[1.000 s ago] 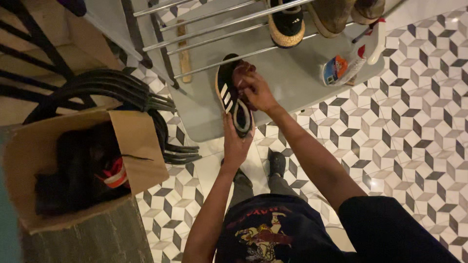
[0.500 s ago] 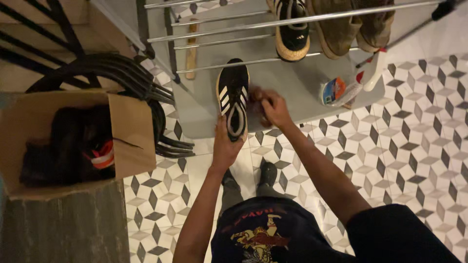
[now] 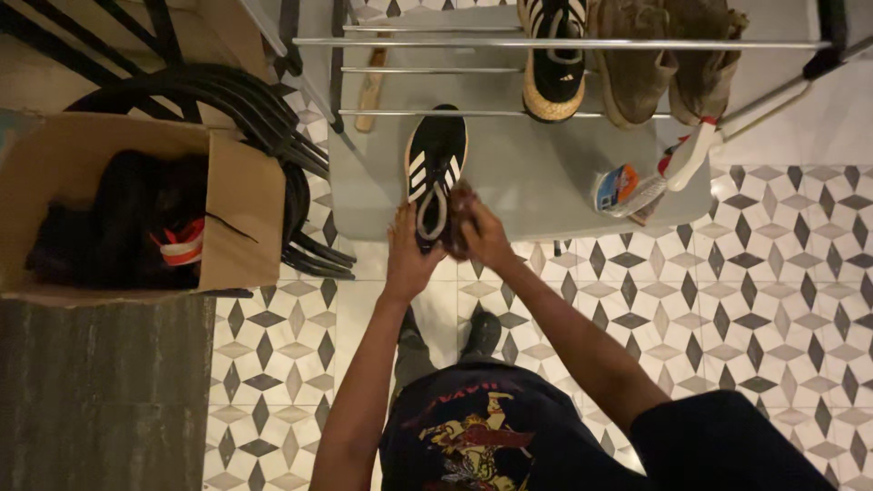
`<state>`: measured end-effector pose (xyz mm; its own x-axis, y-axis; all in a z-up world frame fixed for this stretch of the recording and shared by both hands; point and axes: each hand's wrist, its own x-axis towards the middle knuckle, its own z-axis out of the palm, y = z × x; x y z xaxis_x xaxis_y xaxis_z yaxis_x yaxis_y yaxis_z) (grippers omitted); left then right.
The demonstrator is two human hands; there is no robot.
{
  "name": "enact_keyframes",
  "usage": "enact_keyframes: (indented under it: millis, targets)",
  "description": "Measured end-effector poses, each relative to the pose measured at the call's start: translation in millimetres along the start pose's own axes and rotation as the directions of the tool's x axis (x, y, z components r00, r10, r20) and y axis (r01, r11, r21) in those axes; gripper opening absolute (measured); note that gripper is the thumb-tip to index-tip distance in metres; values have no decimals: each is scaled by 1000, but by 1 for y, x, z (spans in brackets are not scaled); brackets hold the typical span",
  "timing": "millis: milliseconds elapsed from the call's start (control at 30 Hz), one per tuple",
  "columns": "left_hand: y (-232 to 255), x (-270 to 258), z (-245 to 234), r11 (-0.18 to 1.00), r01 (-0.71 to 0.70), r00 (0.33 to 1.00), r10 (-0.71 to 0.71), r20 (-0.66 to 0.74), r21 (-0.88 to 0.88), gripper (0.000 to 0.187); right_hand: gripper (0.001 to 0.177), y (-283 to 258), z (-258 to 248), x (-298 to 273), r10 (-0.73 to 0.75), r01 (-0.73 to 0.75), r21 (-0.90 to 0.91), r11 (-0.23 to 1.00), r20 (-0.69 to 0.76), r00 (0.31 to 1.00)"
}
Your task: The person cleans a black sneaker with white stripes by spraying it with a cleaning solution, scrubbing with a brush, and wiping with a cloth. They then place the shoe on a metal rack and repeat the process on a second black sneaker with red accents.
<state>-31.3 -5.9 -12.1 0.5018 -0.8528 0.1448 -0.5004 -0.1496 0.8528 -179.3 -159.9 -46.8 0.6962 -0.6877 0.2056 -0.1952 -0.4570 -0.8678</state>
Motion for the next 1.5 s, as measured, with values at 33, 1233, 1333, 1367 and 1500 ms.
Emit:
enact_keyframes:
  millis: [33, 1233, 1333, 1367, 1500]
  targets:
    - [0, 0, 1, 1000, -2, 1000, 2, -2, 5, 98, 42, -4, -5, -11, 92, -94, 28, 995, 56, 994]
    - [2, -20, 24, 1000, -26, 979, 22, -202, -15, 83, 44, -85, -13, -17, -145, 139, 54, 989, 125, 982]
    - [9, -27, 22, 999, 33, 983, -39, -180, -37, 82, 37, -82, -15, -16, -115, 111, 37, 993, 165, 979]
    - [11, -29, 22, 1000, 22, 982, -24, -187, -14, 83, 37, -81, -16, -17, -80, 70, 60, 996, 186, 979]
    - [28, -50, 27, 996, -20, 973, 40, -225, 88, 80, 43, -85, -26, -34, -116, 101, 81, 992, 218, 969]
